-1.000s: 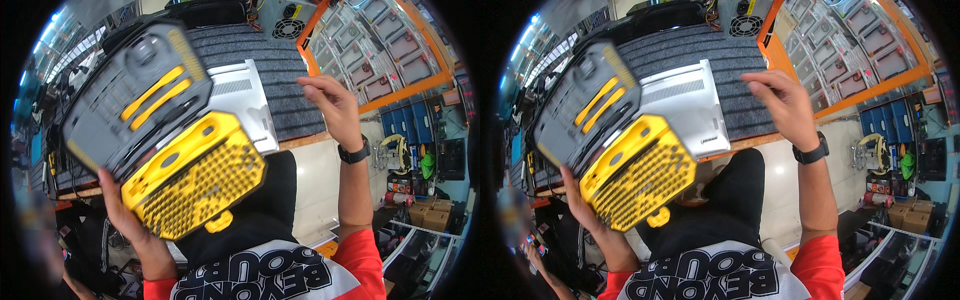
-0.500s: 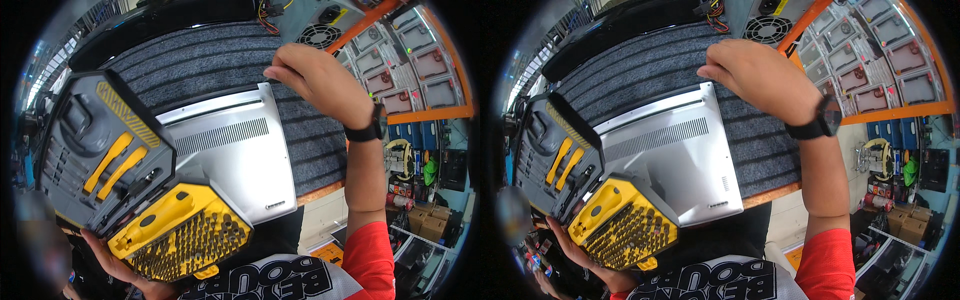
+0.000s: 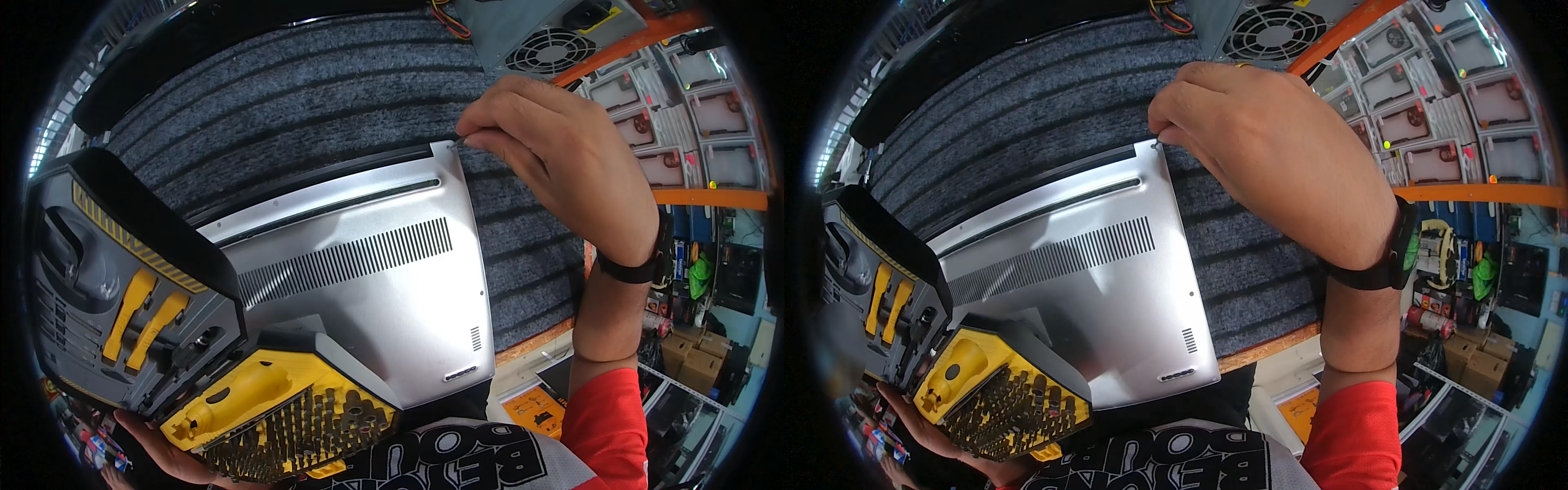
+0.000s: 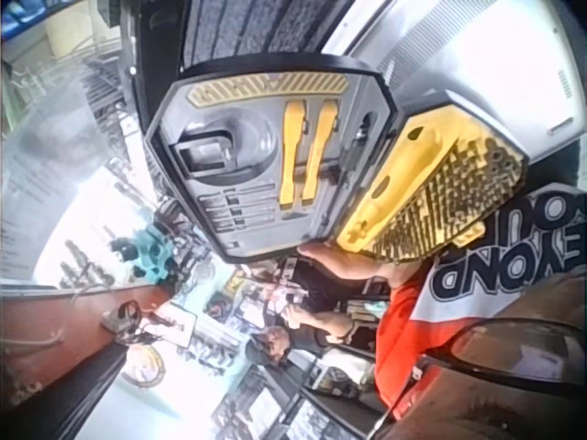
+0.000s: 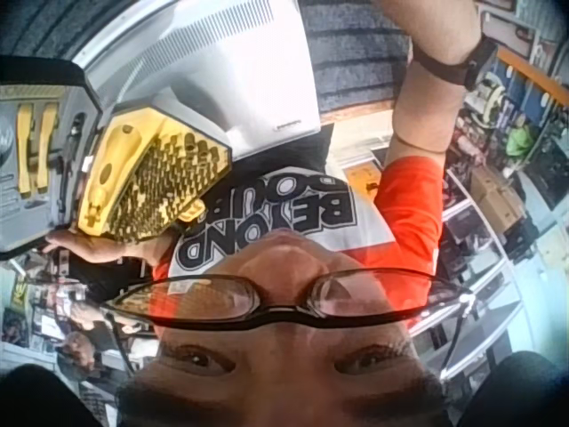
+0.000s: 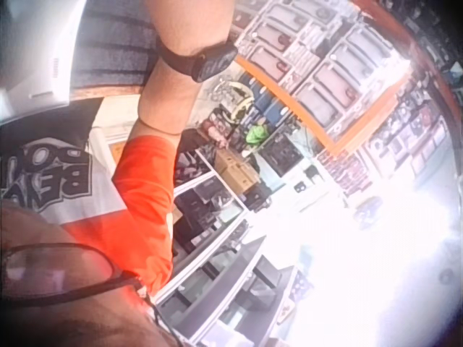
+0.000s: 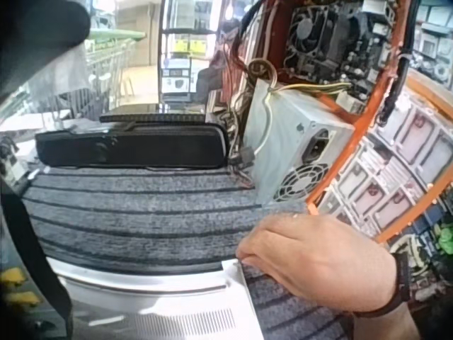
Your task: The person unscrews several screws from the base of a silver laptop using a screwdriver after selecting bits from a yellow tool kit.
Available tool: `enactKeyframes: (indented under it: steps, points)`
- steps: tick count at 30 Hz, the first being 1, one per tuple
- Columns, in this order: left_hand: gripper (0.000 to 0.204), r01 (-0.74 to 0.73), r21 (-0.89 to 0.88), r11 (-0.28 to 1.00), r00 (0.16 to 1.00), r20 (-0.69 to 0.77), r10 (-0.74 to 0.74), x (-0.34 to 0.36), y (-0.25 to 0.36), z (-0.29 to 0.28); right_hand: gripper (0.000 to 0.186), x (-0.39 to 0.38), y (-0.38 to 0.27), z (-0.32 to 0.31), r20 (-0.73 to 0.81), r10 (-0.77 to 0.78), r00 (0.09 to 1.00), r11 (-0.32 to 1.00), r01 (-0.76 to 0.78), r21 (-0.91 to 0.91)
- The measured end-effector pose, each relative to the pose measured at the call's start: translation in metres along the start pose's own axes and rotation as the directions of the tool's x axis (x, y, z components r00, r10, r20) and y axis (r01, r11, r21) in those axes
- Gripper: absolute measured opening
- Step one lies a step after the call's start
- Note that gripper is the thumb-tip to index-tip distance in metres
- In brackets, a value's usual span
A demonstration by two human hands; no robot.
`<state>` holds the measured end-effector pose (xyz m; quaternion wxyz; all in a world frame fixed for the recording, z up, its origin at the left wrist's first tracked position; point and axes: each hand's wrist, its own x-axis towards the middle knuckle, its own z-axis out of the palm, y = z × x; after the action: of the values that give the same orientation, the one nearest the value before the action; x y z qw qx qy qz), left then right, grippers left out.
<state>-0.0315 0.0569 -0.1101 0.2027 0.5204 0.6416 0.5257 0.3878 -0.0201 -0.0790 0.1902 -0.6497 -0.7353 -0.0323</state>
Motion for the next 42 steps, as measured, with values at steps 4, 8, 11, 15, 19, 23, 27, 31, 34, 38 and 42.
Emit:
enactKeyframes:
  steps: [4,8,11,15,19,23,27,31,34,38,42]
  points:
    - [0.050,-0.021,0.039,0.999,0.998,0.052,0.019,0.001,-0.005,-0.006,0.011,0.002,-0.002,0.001,0.014,-0.002,1.000,1.000,0.002,-0.014]
    - [0.050,-0.156,0.059,0.986,0.978,0.149,0.146,0.015,-0.028,-0.022,0.011,0.002,-0.002,0.001,0.019,0.003,1.000,1.000,-0.003,-0.022]
    - [0.050,-0.172,-0.110,0.979,0.964,0.185,0.190,0.028,-0.052,-0.034,0.011,0.002,-0.003,0.000,0.024,0.003,1.000,0.999,-0.001,-0.052]
    - [0.050,-0.009,-0.272,0.962,0.983,0.176,0.059,0.022,-0.040,-0.029,0.011,0.003,-0.007,0.001,0.037,0.003,0.999,0.995,0.000,-0.102]
    - [0.049,-0.238,-0.094,0.967,0.919,0.300,0.255,0.033,-0.051,-0.038,0.012,0.004,-0.009,0.004,0.035,0.018,0.999,0.997,-0.016,-0.069]
    - [0.049,-0.195,-0.091,0.977,0.956,0.206,0.210,0.031,-0.059,-0.044,0.012,0.004,-0.006,0.006,0.029,0.024,0.999,1.000,-0.024,0.006]
    - [0.049,-0.140,-0.114,0.984,0.973,0.169,0.158,0.028,-0.055,-0.042,0.011,0.005,-0.003,0.009,0.014,0.041,0.999,0.999,-0.042,0.035]
    - [0.050,-0.323,-0.072,0.944,0.918,0.221,0.331,0.043,-0.071,-0.051,0.011,0.003,-0.001,0.008,-0.002,0.039,0.999,0.999,-0.039,0.030]
    - [0.051,-0.111,-0.151,0.982,0.982,0.133,0.131,0.033,-0.061,-0.047,0.011,0.005,-0.002,0.009,-0.010,0.032,0.999,0.999,-0.031,0.027]
    - [0.051,0.020,-0.122,0.992,1.000,0.009,-0.020,0.028,-0.043,-0.032,0.012,0.005,-0.002,0.011,-0.015,0.035,0.999,0.999,-0.034,0.029]
    - [0.050,0.002,-0.233,0.973,0.989,0.145,0.033,0.040,-0.063,-0.048,0.012,0.003,-0.001,0.009,-0.011,0.046,0.999,0.999,-0.046,0.023]
